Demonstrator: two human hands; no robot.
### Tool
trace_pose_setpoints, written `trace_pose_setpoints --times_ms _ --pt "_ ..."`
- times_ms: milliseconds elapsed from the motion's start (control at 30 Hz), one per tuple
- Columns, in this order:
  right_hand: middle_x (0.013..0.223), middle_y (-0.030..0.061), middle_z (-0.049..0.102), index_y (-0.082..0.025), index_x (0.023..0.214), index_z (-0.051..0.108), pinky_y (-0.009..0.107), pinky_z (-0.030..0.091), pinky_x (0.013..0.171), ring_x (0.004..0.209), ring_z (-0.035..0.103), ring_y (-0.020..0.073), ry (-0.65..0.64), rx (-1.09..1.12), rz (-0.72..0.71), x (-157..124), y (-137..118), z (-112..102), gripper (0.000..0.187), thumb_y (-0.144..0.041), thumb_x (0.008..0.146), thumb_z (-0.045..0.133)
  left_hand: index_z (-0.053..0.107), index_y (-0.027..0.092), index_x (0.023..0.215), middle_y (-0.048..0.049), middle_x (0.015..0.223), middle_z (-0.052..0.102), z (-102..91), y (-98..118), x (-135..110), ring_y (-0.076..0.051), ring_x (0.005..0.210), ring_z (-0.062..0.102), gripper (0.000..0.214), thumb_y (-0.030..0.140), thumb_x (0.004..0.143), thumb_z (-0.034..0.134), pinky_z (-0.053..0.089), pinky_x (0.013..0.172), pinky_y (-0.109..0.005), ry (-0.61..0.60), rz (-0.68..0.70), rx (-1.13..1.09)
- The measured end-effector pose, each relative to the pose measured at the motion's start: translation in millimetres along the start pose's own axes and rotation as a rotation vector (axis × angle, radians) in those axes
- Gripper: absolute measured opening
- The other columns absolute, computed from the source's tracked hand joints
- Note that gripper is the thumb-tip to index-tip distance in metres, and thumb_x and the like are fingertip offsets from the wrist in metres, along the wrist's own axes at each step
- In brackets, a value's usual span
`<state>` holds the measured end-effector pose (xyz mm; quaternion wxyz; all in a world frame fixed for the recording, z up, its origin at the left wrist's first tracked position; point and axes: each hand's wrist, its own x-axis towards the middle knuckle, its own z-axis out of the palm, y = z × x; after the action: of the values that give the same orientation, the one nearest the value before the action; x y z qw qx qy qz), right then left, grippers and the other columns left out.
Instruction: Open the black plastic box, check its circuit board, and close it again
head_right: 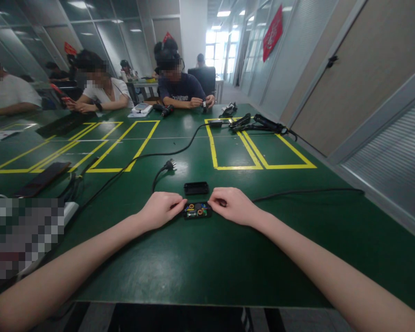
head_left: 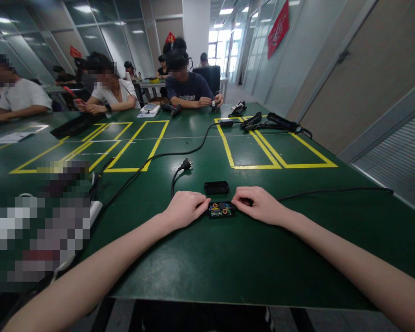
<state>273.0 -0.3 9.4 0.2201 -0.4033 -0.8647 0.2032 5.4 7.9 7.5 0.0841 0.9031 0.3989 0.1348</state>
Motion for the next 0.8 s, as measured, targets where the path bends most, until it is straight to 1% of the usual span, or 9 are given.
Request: trace_pose_setpoints --times_ms 200,300,400,467,500,567,633,733,800 --pt "0.073 0.0016 0.063 -0.021 0.078 0.063 0.029 0.041 0.061 0.064 0.057 0.0156 0.04 -0.036 0.01 0 2 2 0.018 -0.027 0.093 0.055 0.064 0.018 0.07 -0.0027 0.069 0.065 2.8 -1 1 -0.017 0.066 0.062 0.043 0.03 0.107 0.044 0.034 0.061 -0.027 0.007 0.031 0.028" --pt "0.08 0.0037 0.065 -0.022 0.08 0.063 0.032 0.047 0.067 0.074 0.062 0.0195 0.101 -0.088 0.004 0 3 2 0.013 -0.028 0.091 0.059 0.064 0.019 0.072 -0.0025 0.069 0.065 4.1 -2 3 -0.016 0.067 0.063 0.041 0.03 0.106 0.045 0.036 0.061 -0.027 0.021 0.022 0.028" --pt "0.1 0.0087 0.068 -0.023 0.092 0.066 0.04 0.054 0.081 0.095 0.066 0.0262 0.194 -0.12 -0.011 0 5 3 0.007 -0.029 0.09 0.062 0.064 0.019 0.074 -0.0025 0.07 0.065 4.6 -2 5 -0.017 0.068 0.062 0.039 0.03 0.106 0.045 0.038 0.062 -0.027 0.04 -0.01 0.035" --pt "0.118 0.0121 0.067 -0.024 0.109 0.068 0.047 0.055 0.095 0.112 0.065 0.0303 0.234 -0.122 -0.026 0 8 4 0.02 -0.029 0.09 0.063 0.063 0.019 0.077 -0.0029 0.074 0.065 4.5 -2 6 -0.018 0.071 0.063 0.035 0.029 0.106 0.045 0.04 0.064 -0.027 0.048 -0.022 0.041" --pt "0.128 0.0137 0.065 -0.024 0.119 0.067 0.051 0.053 0.102 0.12 0.062 0.0321 0.237 -0.122 -0.033 1 10 5 0.029 -0.03 0.091 0.063 0.063 0.019 0.08 -0.003 0.077 0.066 4.4 -1 6 -0.018 0.073 0.063 0.032 0.029 0.105 0.046 0.042 0.066 -0.027 0.055 -0.029 0.041" --pt "0.146 0.0154 0.058 -0.025 0.137 0.061 0.058 0.046 0.113 0.136 0.054 0.0347 0.205 -0.126 -0.03 1 15 6 0.044 -0.032 0.093 0.061 0.063 0.02 0.091 -0.0032 0.084 0.066 4.3 -1 6 -0.02 0.078 0.063 0.021 0.029 0.104 0.048 0.046 0.071 -0.029 0.083 -0.054 0.036" --pt "0.157 0.0157 0.051 -0.026 0.147 0.056 0.063 0.04 0.117 0.144 0.047 0.0356 0.139 -0.13 -0.007 0 20 8 0.051 -0.035 0.097 0.057 0.063 0.021 0.107 -0.0045 0.094 0.066 4.6 -1 5 -0.021 0.085 0.064 0.016 0.03 0.102 0.051 0.05 0.079 -0.032 0.122 -0.072 0.031" --pt "0.158 0.0154 0.052 -0.025 0.146 0.059 0.066 0.037 0.118 0.146 0.046 0.0355 0.063 -0.122 0.013 1 24 9 0.048 -0.036 0.1 0.053 0.061 0.021 0.126 -0.0077 0.107 0.065 5.9 -2 4 -0.024 0.098 0.064 0.027 0.029 0.102 0.051 0.053 0.089 -0.037 0.153 -0.055 0.037" --pt "0.152 0.0135 0.058 -0.026 0.137 0.067 0.064 0.038 0.117 0.143 0.05 0.0344 0.061 -0.096 -0.004 1 24 9 0.041 -0.034 0.099 0.054 0.063 0.021 0.126 -0.0088 0.11 0.064 7.0 -3 4 -0.025 0.101 0.063 0.028 0.028 0.102 0.05 0.053 0.092 -0.039 0.146 -0.03 0.036"
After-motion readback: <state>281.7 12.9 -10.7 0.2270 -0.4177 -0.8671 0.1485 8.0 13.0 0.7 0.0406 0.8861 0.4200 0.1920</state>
